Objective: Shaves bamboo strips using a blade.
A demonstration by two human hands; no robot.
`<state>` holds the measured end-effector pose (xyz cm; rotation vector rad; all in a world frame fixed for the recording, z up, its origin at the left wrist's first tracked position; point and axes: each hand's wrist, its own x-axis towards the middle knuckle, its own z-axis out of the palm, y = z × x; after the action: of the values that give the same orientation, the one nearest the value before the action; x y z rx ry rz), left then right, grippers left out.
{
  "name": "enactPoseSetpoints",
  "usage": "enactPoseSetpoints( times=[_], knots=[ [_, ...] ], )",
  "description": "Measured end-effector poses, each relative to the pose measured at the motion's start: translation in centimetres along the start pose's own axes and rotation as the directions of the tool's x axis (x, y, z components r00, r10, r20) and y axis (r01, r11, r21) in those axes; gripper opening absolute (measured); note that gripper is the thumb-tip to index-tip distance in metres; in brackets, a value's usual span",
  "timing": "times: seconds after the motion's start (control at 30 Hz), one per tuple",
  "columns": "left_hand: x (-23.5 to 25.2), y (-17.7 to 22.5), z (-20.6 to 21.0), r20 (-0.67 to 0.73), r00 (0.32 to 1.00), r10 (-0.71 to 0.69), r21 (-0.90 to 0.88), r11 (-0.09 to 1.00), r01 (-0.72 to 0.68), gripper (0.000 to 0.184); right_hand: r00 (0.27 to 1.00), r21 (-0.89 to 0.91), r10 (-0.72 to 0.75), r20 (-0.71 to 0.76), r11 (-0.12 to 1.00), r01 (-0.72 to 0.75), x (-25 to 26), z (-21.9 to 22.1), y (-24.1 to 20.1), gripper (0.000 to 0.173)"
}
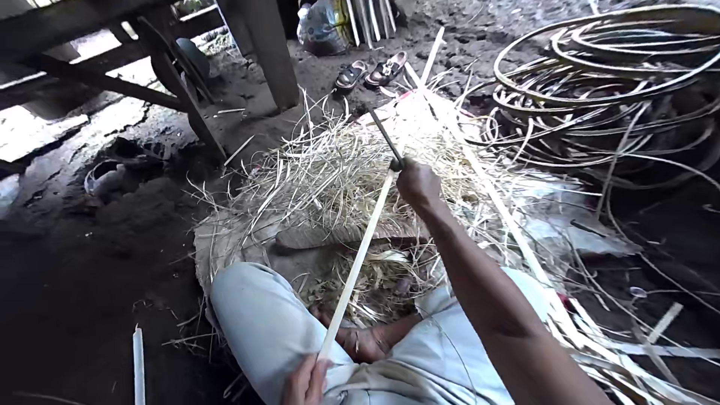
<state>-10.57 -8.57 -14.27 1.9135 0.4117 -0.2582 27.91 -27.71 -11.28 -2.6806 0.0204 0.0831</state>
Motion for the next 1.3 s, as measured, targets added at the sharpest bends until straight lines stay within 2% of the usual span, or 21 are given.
enactPoseSetpoints(
  times=[0.07,0.13,0.2,0.27,0.4,0.5,0.6,0.7,0.83,1.0,1.1,1.2,1.3],
  knots=[
    [4.4,1.2,0.8,0.045,0.999,-0.002,-0.144,0.990,0.008,0.033,0.996,0.035,-0.083,-0.015,0.996,0.084,-3.3,1.4,-0.5,0.030],
    [8.7,4.0,1.4,0.057,0.998,-0.006,-0.211,0.977,0.018,0.035,0.983,0.079,-0.186,0.007,0.980,0.185,-8.4,2.8,-1.4,0.026],
    [12.0,6.7,1.5,0.050,0.999,-0.021,-0.251,0.967,0.033,0.038,0.965,0.069,-0.248,0.088,0.968,0.242,-12.4,4.1,-2.9,0.023],
    [14.1,8.5,1.3,0.016,0.999,-0.033,-0.271,0.962,0.036,0.036,0.933,0.041,-0.330,0.146,0.944,0.327,-15.3,5.4,-3.5,0.027],
    [15.1,9.7,1.2,-0.046,0.995,-0.085,-0.233,0.970,0.072,0.027,0.899,0.021,-0.431,0.081,0.902,0.431,-16.7,6.3,-3.8,0.028],
    [14.7,9.9,1.0,-0.077,0.996,-0.032,-0.133,0.991,0.022,0.032,0.864,0.017,-0.501,-0.056,0.865,0.502,-15.6,7.0,-3.5,0.022],
    [14.4,10.1,0.6,-0.073,0.997,0.031,-0.010,0.999,-0.032,0.037,0.867,0.012,-0.497,-0.005,0.867,0.497,-14.0,6.7,-3.8,0.016],
    [13.7,9.6,0.4,-0.071,0.996,0.044,0.076,0.996,-0.039,0.037,0.890,0.025,-0.449,0.080,0.893,0.449,-12.7,6.2,-4.0,0.021],
    [10.4,7.0,1.3,-0.053,0.998,0.040,0.052,0.998,-0.038,0.034,0.958,-0.004,-0.260,0.119,0.965,0.262,-8.4,5.3,-3.8,0.028],
    [4.6,3.0,1.6,-0.006,0.997,0.074,-0.005,0.997,-0.074,0.032,0.987,-0.021,-0.104,0.125,0.994,0.108,-4.4,3.5,-2.2,0.031],
    [3.1,1.3,1.0,-0.031,0.992,0.121,-0.029,0.992,-0.122,0.032,0.974,-0.055,-0.198,0.107,0.977,0.205,-4.3,4.2,-1.7,0.026],
    [1.8,1.3,0.4,-0.052,0.993,0.107,-0.035,0.993,-0.109,0.030,0.958,-0.058,-0.266,0.104,0.960,0.273,-4.4,5.4,-2.0,0.027],
    [-1.3,0.4,0.0,-0.008,0.999,0.048,0.013,0.999,-0.048,0.032,0.982,0.074,-0.164,0.094,0.985,0.157,-2.6,4.8,-0.8,0.031]
  ],
)
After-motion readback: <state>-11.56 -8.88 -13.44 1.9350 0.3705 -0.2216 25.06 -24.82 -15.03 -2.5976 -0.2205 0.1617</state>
